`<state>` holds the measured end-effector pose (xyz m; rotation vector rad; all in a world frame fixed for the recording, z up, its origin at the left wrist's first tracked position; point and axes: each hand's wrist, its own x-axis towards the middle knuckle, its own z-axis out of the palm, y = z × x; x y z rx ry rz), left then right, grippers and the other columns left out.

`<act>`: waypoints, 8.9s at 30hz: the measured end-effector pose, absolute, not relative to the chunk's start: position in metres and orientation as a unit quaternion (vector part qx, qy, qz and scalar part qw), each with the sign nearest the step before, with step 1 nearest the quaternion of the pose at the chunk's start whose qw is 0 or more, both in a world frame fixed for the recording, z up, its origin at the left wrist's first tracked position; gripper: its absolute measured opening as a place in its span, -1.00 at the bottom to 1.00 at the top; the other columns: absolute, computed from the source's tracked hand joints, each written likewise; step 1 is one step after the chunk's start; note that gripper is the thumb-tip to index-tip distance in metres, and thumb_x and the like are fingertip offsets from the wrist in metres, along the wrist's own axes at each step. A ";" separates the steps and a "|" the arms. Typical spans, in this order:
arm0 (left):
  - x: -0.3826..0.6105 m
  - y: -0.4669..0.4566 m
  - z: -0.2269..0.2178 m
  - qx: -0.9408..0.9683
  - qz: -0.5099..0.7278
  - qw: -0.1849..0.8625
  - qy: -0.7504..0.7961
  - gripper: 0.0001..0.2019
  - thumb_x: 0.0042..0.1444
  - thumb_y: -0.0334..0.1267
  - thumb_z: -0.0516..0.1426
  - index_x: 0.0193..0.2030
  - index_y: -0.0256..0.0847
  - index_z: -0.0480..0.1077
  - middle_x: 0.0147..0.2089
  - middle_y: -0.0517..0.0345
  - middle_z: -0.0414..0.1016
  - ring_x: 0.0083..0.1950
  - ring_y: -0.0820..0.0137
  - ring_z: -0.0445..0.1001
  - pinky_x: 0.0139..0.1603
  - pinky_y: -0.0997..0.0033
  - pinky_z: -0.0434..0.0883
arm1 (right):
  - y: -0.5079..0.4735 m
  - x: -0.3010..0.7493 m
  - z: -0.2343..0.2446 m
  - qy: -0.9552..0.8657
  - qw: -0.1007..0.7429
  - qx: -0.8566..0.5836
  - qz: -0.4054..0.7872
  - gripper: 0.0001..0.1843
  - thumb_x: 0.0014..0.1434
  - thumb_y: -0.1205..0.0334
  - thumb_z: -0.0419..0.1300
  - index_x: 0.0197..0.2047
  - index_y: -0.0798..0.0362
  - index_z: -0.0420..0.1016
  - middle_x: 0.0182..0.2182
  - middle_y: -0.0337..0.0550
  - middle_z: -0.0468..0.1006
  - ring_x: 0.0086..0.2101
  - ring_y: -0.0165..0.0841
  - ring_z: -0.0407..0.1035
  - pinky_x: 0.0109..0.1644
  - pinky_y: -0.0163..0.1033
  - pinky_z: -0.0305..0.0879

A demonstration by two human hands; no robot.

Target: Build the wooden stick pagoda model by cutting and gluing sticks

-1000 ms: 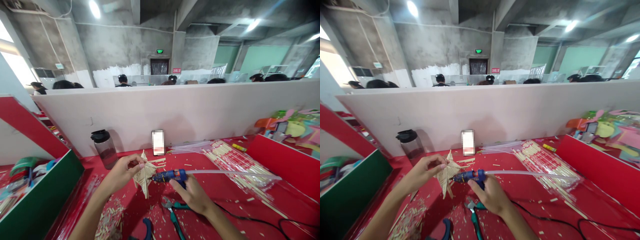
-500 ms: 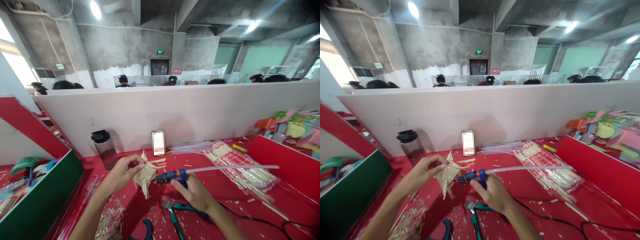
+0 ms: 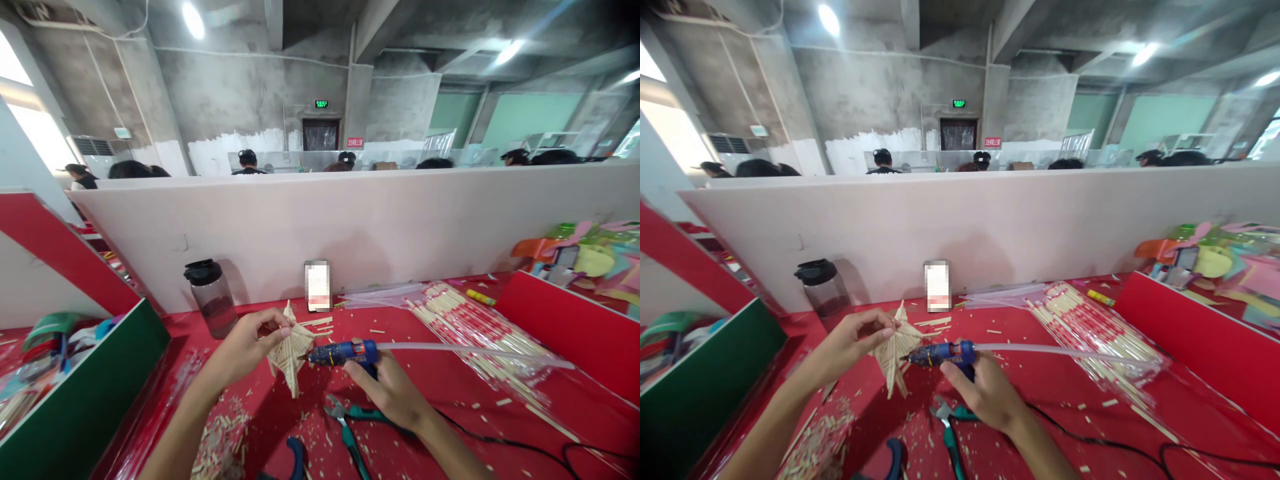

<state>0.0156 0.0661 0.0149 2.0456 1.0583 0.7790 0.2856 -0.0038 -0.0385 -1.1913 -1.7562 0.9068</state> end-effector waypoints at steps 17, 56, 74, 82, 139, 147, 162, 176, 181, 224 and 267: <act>0.016 0.065 0.016 0.787 0.299 0.354 0.407 -0.75 0.30 -0.05 0.11 -0.23 -0.20 0.43 -0.17 0.09 0.56 -0.23 0.36 0.45 -0.22 0.41 0.34 | -0.006 0.284 -0.034 -0.718 0.394 -0.479 0.316 -0.63 0.36 -0.05 0.07 -0.22 0.00 0.59 -0.34 -0.16 0.63 -0.29 -0.21 0.48 -0.17 -0.23 0.33; 0.016 0.066 0.014 0.786 0.303 0.351 0.409 -0.75 0.30 -0.05 0.11 -0.24 -0.19 0.44 -0.18 0.10 0.56 -0.24 0.36 0.45 -0.22 0.41 0.34 | -0.004 0.289 -0.033 -0.729 0.362 -0.499 0.297 -0.60 0.35 -0.07 0.07 -0.28 0.00 0.58 -0.41 -0.19 0.60 -0.35 -0.23 0.46 -0.24 -0.24 0.29; 0.016 0.065 0.015 0.786 0.302 0.350 0.411 -0.74 0.29 -0.04 0.11 -0.25 -0.20 0.43 -0.17 0.08 0.56 -0.21 0.34 0.47 -0.20 0.40 0.36 | -0.005 0.287 -0.032 -0.727 0.372 -0.497 0.293 -0.57 0.35 -0.12 0.05 -0.24 0.01 0.59 -0.35 -0.12 0.63 -0.29 -0.17 0.48 -0.15 -0.19 0.35; 0.016 0.066 0.016 0.791 0.298 0.346 0.408 -0.73 0.30 -0.04 0.11 -0.23 -0.21 0.44 -0.14 0.07 0.57 -0.19 0.34 0.47 -0.17 0.39 0.36 | -0.008 0.280 -0.034 -0.726 0.379 -0.497 0.286 -0.63 0.35 -0.07 0.06 -0.23 -0.01 0.55 -0.31 -0.13 0.63 -0.23 -0.18 0.50 -0.11 -0.20 0.32; 0.016 0.066 0.016 0.786 0.302 0.351 0.409 -0.74 0.29 -0.05 0.11 -0.24 -0.21 0.44 -0.19 0.09 0.56 -0.24 0.36 0.44 -0.24 0.42 0.34 | -0.009 0.275 -0.032 -0.715 0.396 -0.494 0.298 -0.58 0.36 -0.07 0.05 -0.31 0.04 0.54 -0.45 -0.19 0.59 -0.37 -0.24 0.46 -0.23 -0.25 0.29; 0.016 0.066 0.015 0.785 0.299 0.351 0.413 -0.74 0.30 -0.04 0.11 -0.23 -0.20 0.43 -0.14 0.08 0.57 -0.18 0.34 0.47 -0.17 0.38 0.34 | -0.008 0.275 -0.033 -0.713 0.395 -0.494 0.303 -0.58 0.36 -0.07 0.06 -0.31 0.04 0.54 -0.46 -0.21 0.56 -0.38 -0.26 0.44 -0.25 -0.26 0.28; 0.016 0.066 0.015 0.784 0.301 0.355 0.410 -0.75 0.30 -0.05 0.11 -0.22 -0.20 0.44 -0.16 0.08 0.56 -0.20 0.35 0.45 -0.21 0.41 0.34 | -0.006 0.281 -0.028 -0.713 0.385 -0.493 0.316 -0.61 0.35 -0.07 0.08 -0.22 0.00 0.62 -0.34 -0.14 0.65 -0.28 -0.19 0.49 -0.15 -0.22 0.31; 0.015 0.066 0.014 0.785 0.299 0.355 0.409 -0.76 0.31 -0.07 0.10 -0.22 -0.20 0.43 -0.22 0.13 0.52 -0.27 0.39 0.40 -0.25 0.43 0.30 | 0.000 0.299 -0.024 -0.736 0.303 -0.523 0.304 -0.56 0.34 -0.12 0.07 -0.37 0.03 0.50 -0.39 -0.13 0.57 -0.29 -0.20 0.45 -0.14 -0.19 0.28; 0.016 0.066 0.016 0.785 0.297 0.355 0.411 -0.76 0.30 -0.07 0.10 -0.23 -0.20 0.43 -0.25 0.13 0.51 -0.29 0.39 0.39 -0.26 0.42 0.31 | 0.001 0.309 -0.031 -0.655 0.313 -0.517 0.454 -0.50 0.29 -0.27 0.06 -0.37 0.01 0.34 -0.59 -0.35 0.26 -0.56 -0.38 0.28 -0.46 -0.32 0.20; 0.018 0.063 0.019 0.787 0.299 0.346 0.414 -0.75 0.29 -0.08 0.10 -0.25 -0.21 0.44 -0.29 0.14 0.50 -0.30 0.39 0.39 -0.29 0.44 0.31 | -0.004 0.287 -0.023 -0.678 0.349 -0.517 0.388 -0.55 0.33 -0.14 0.08 -0.41 0.03 0.38 -0.52 -0.28 0.38 -0.44 -0.36 0.31 -0.33 -0.29 0.22; 0.017 0.065 0.019 0.783 0.292 0.357 0.417 -0.75 0.29 -0.05 0.10 -0.23 -0.20 0.43 -0.18 0.08 0.54 -0.24 0.35 0.43 -0.22 0.40 0.33 | -0.006 0.283 -0.030 -0.680 0.279 -0.481 0.478 -0.54 0.29 -0.18 0.15 -0.35 0.06 0.48 -0.47 -0.22 0.48 -0.52 -0.41 0.33 -0.46 -0.34 0.23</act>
